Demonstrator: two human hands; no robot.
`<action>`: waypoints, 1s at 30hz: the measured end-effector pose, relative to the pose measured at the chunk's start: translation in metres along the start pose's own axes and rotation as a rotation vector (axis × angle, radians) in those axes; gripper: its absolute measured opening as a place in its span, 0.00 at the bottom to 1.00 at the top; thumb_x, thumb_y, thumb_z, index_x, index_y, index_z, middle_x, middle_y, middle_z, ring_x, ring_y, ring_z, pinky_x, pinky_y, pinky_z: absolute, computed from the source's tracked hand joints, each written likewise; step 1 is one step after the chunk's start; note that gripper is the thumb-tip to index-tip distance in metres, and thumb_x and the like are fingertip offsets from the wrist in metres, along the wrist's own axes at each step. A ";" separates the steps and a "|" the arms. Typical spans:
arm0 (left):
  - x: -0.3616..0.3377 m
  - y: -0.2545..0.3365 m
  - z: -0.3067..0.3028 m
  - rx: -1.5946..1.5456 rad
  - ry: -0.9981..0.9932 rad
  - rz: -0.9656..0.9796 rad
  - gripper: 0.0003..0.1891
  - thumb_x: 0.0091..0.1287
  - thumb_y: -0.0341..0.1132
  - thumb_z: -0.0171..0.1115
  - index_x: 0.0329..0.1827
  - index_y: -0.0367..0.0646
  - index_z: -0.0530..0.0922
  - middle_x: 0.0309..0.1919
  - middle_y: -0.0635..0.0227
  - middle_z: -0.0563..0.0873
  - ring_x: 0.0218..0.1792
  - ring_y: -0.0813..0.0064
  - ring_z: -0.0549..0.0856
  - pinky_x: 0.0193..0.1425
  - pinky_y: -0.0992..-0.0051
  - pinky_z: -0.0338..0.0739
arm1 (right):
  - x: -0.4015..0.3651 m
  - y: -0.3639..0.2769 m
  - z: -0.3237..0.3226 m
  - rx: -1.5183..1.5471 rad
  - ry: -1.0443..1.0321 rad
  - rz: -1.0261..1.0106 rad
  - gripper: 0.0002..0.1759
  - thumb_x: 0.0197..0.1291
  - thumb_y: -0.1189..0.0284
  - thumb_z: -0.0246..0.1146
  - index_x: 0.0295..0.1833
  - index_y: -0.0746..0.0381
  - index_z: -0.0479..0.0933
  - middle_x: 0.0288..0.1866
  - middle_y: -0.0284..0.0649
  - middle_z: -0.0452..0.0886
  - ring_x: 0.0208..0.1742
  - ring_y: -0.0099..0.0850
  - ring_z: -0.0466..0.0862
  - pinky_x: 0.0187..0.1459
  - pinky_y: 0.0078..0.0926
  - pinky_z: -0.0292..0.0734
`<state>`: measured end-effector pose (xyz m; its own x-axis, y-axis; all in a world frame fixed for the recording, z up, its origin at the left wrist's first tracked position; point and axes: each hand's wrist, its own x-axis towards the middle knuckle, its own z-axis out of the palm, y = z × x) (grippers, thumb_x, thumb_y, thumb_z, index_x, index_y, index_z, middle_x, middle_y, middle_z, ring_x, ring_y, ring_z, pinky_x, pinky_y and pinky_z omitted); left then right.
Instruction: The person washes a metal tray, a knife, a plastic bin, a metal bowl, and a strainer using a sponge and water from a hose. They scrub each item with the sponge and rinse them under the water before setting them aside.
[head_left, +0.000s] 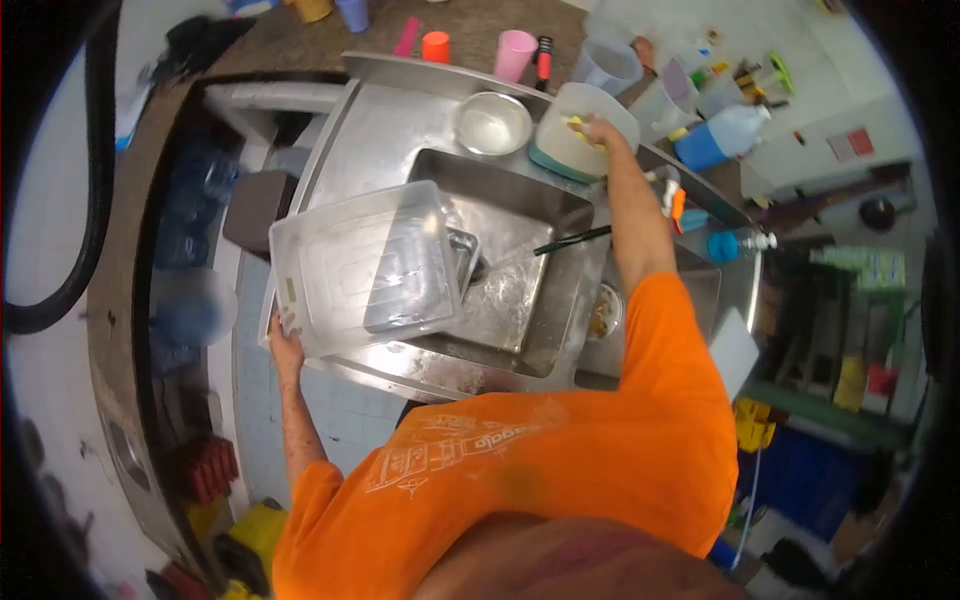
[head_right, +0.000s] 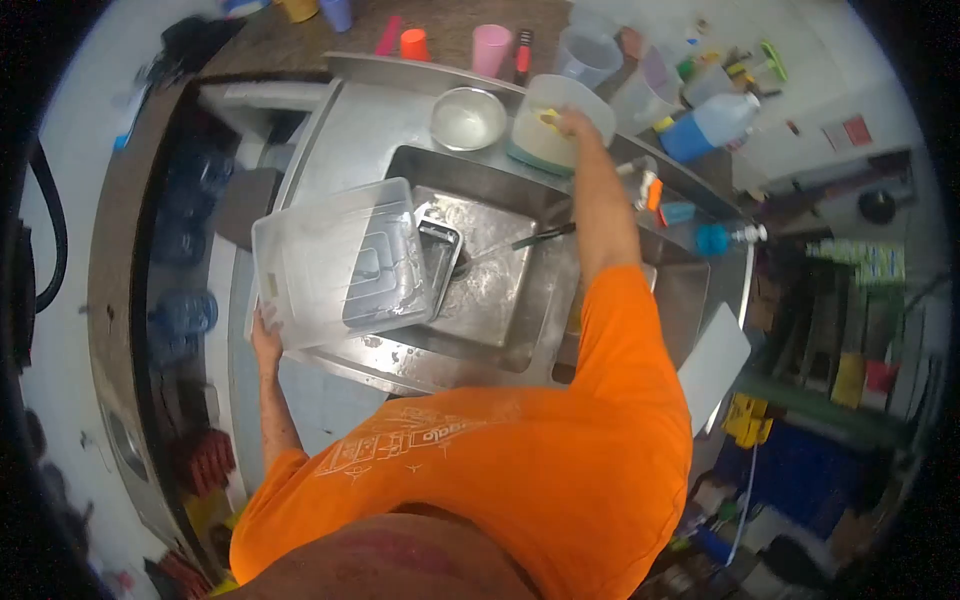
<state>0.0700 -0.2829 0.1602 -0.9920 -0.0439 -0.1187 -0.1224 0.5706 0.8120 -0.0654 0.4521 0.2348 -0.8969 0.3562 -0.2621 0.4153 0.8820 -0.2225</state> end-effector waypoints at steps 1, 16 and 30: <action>-0.006 0.001 0.003 0.082 0.031 0.009 0.32 0.57 0.14 0.48 0.68 0.38 0.59 0.58 0.56 0.76 0.55 0.64 0.80 0.54 0.69 0.77 | 0.021 -0.013 0.014 -0.010 -0.024 -0.047 0.27 0.64 0.56 0.50 0.60 0.63 0.72 0.60 0.52 0.74 0.63 0.43 0.72 0.63 0.42 0.64; -0.006 0.039 0.005 0.474 0.117 -0.155 0.20 0.67 0.39 0.49 0.59 0.42 0.66 0.50 0.44 0.78 0.52 0.45 0.77 0.55 0.55 0.71 | -0.007 0.005 -0.060 0.520 0.326 -0.253 0.21 0.54 0.62 0.64 0.48 0.66 0.74 0.39 0.40 0.80 0.35 0.33 0.81 0.36 0.30 0.76; 0.113 0.027 -0.023 0.277 -0.028 0.167 0.21 0.68 0.48 0.52 0.56 0.43 0.71 0.39 0.44 0.82 0.47 0.43 0.80 0.52 0.55 0.74 | -0.205 -0.379 0.208 0.263 0.274 -0.778 0.24 0.57 0.65 0.61 0.59 0.57 0.68 0.56 0.49 0.70 0.56 0.50 0.71 0.55 0.42 0.70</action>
<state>-0.0466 -0.2911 0.1818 -0.9959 0.0897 -0.0154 0.0595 0.7699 0.6353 -0.0075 -0.0199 0.1774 -0.9319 -0.2273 0.2826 -0.3402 0.8181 -0.4637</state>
